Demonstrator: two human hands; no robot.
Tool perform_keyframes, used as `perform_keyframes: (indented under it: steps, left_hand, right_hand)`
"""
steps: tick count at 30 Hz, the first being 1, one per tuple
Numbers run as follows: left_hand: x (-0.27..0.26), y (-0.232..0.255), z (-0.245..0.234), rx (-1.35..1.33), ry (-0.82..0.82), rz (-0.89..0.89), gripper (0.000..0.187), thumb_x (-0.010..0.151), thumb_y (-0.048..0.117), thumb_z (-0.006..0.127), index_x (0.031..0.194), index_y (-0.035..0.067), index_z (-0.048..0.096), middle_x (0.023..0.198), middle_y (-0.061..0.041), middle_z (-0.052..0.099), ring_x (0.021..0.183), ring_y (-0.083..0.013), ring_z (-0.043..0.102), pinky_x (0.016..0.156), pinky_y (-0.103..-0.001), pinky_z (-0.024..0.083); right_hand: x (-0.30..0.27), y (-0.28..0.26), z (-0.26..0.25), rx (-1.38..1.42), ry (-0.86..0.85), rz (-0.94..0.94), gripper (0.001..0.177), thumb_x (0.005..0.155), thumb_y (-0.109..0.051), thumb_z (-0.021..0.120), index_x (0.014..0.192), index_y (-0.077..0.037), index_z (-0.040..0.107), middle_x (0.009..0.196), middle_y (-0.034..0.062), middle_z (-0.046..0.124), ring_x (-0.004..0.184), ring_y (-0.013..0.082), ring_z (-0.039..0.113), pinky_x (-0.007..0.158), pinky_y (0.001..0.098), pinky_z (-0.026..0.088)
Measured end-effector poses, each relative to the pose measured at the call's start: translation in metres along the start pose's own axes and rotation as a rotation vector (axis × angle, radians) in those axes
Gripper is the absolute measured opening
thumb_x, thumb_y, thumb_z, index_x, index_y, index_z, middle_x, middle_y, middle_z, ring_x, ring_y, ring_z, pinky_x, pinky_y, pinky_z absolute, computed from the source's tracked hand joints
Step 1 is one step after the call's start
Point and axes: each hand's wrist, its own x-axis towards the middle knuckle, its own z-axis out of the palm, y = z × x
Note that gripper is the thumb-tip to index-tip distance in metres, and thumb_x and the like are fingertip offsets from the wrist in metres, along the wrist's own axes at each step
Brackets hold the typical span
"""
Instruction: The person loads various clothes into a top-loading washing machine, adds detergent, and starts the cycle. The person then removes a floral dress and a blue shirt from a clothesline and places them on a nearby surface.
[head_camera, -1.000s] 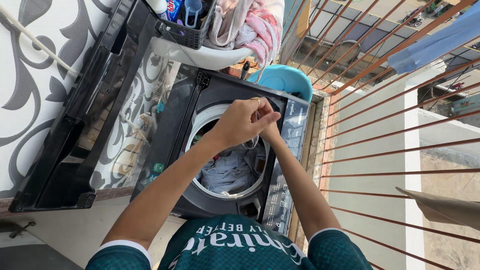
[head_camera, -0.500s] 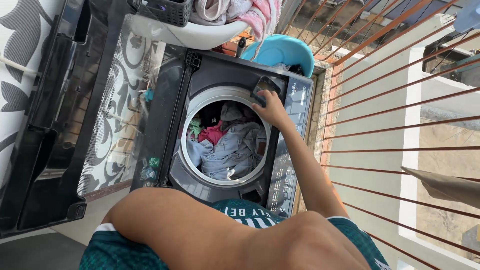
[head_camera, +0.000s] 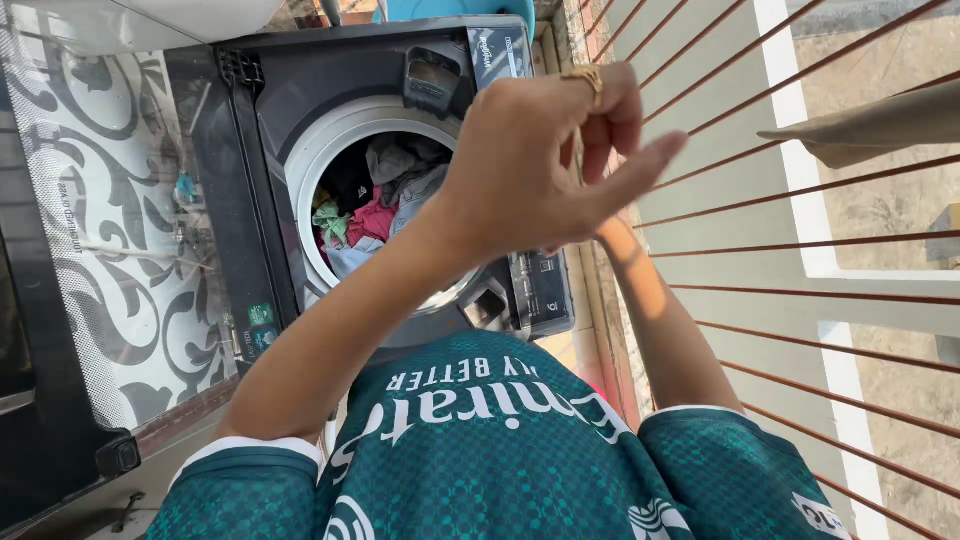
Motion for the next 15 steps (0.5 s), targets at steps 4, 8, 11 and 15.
perform_keyframes:
  steps: [4,8,11,15]
  left_hand:
    - [-0.033,-0.116,0.038,0.361,-0.308,-0.344,0.031,0.086,0.034,0.076,0.1,0.009,0.063,0.103,-0.005,0.071,0.093,-0.0301,0.072,0.076,-0.046,0.056]
    - [-0.098,-0.197,0.068,0.553,-0.647,-0.607,0.054,0.086,0.036,0.079,0.128,0.011,0.058,0.136,-0.014,0.055,0.112,-0.0396,0.066,0.092,-0.052,0.053]
    - [-0.129,-0.233,0.08,0.596,-0.692,-0.735,0.088,0.075,0.033,0.085,0.146,0.004,0.041,0.162,-0.021,0.021,0.12,-0.0468,0.055,0.094,-0.056,0.05]
    - [-0.141,-0.252,0.085,0.703,-0.678,-0.725,0.097,0.079,0.038,0.084,0.156,0.007,0.033,0.168,-0.016,0.01,0.144,-0.0466,0.031,0.105,-0.065,0.04]
  right_hand:
    - [-0.028,0.01,0.018,0.161,-0.006,0.204,0.15,0.047,-0.005,0.097,0.165,-0.02,0.008,0.137,0.0226,0.062,0.13,0.0376,0.059,0.11,0.0404,0.046]
    - [-0.035,0.001,0.02,0.159,0.045,0.18,0.148,0.047,-0.008,0.099,0.165,-0.021,0.009,0.14,0.0253,0.057,0.13,0.0398,0.057,0.111,0.0411,0.044]
    - [-0.041,-0.01,0.025,0.059,0.053,0.221,0.145,0.053,-0.007,0.099,0.165,-0.019,0.008,0.139,0.0304,0.051,0.127,0.044,0.056,0.111,0.0433,0.044]
    - [-0.047,-0.016,0.034,-0.074,0.062,0.16,0.142,0.06,-0.007,0.097,0.164,-0.013,0.0,0.146,0.0362,0.041,0.127,0.0488,0.052,0.111,0.0451,0.042]
